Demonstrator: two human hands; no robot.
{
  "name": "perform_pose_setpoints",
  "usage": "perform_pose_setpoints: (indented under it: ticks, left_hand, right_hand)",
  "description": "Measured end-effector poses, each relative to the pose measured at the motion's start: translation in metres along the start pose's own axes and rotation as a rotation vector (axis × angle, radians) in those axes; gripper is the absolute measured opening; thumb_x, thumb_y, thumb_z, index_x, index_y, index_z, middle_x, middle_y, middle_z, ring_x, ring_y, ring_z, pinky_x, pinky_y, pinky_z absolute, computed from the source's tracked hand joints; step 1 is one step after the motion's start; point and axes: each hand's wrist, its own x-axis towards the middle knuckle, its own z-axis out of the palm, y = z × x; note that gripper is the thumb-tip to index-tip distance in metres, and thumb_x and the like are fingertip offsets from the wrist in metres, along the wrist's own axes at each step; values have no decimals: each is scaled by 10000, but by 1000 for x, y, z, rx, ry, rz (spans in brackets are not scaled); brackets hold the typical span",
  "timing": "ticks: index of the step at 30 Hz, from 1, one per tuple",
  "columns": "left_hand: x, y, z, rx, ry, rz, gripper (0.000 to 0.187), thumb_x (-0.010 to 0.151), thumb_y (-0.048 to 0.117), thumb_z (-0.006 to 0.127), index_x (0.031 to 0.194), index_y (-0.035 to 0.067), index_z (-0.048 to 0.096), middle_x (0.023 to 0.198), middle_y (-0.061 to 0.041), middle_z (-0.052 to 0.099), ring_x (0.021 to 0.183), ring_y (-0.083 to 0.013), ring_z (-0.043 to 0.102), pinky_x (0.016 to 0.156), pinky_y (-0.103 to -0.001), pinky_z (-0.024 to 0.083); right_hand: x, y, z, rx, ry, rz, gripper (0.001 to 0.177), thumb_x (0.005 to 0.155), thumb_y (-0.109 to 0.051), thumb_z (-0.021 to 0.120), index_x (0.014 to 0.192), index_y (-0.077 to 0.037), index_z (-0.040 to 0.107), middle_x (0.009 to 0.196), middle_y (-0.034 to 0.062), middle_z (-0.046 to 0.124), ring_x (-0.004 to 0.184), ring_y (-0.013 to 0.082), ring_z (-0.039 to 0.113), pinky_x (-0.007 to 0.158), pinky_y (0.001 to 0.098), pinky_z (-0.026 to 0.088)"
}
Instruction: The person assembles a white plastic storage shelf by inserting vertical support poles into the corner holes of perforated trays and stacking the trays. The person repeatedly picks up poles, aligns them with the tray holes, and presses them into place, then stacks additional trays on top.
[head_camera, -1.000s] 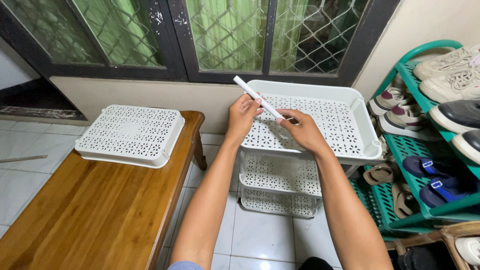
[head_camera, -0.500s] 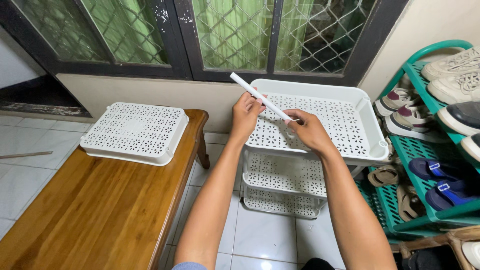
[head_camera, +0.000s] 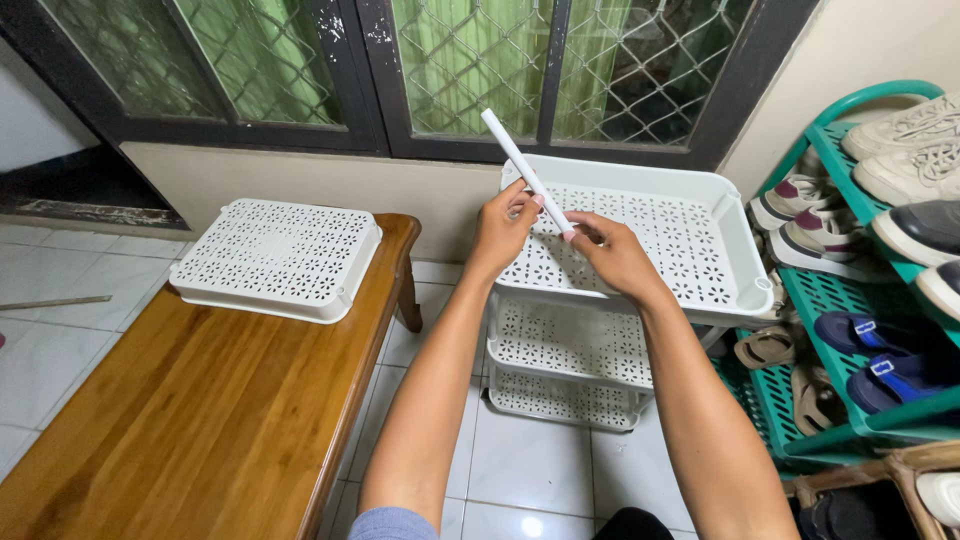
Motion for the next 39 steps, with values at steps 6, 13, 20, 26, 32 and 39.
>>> perform_pose_setpoints:
  ticks: [6,13,20,26,32,39]
  left_hand:
    - [4,16,7,103,3,60,414,979,150,688,1365,12,628,1011,-72,756,955,-137,707,868,-302,566]
    - [7,37,12,-69,-103,18,402,995,144,671,1372,10,640,1141,-89,747,1033,-131,679,914,-303,540]
    - [-15,77,-4,-291,-162,-206,299,1000,136,639,1251,-26,647,1166,-127,742,1033,-171,707,943,-332,575]
    - [-56,103,-34,-252,-72,-234,286,971,107,678,1216,-35,645,1090,-114,741,980,-148,706,892,-302,573]
    - [-99,115,-59,-107,59,-155,305,935,81,749,1191,-56,653,1022,-110,728,921,-143,692,824,-306,577]
    - [-151,130,-108,-163,68,-265,406,967,114,668,1352,-12,625,1162,-75,749,994,-104,697,883,-277,580]
  right_hand:
    - [-3,-13,0,-132,98,-66,362,978,-216,674,1324,-111,684,1025,95,760,932,181,713,846,336,552]
    - [-25,-32,4,31,174,-79,386,987,-201,656,1355,-86,658,1004,63,763,841,119,651,792,286,533]
    - [-55,-60,33,476,48,58,370,1026,-189,571,1352,-26,632,1061,41,755,805,71,581,716,236,447]
    - [-81,-67,62,696,-45,170,386,1004,-135,606,1356,22,625,1042,85,692,812,90,612,793,266,513]
    - [-102,-64,102,870,-170,214,409,986,-128,625,1358,42,611,1093,90,709,813,109,586,898,310,555]
    - [-113,-61,146,1041,-376,335,414,960,-115,624,1349,24,605,1122,103,700,969,177,662,924,371,530]
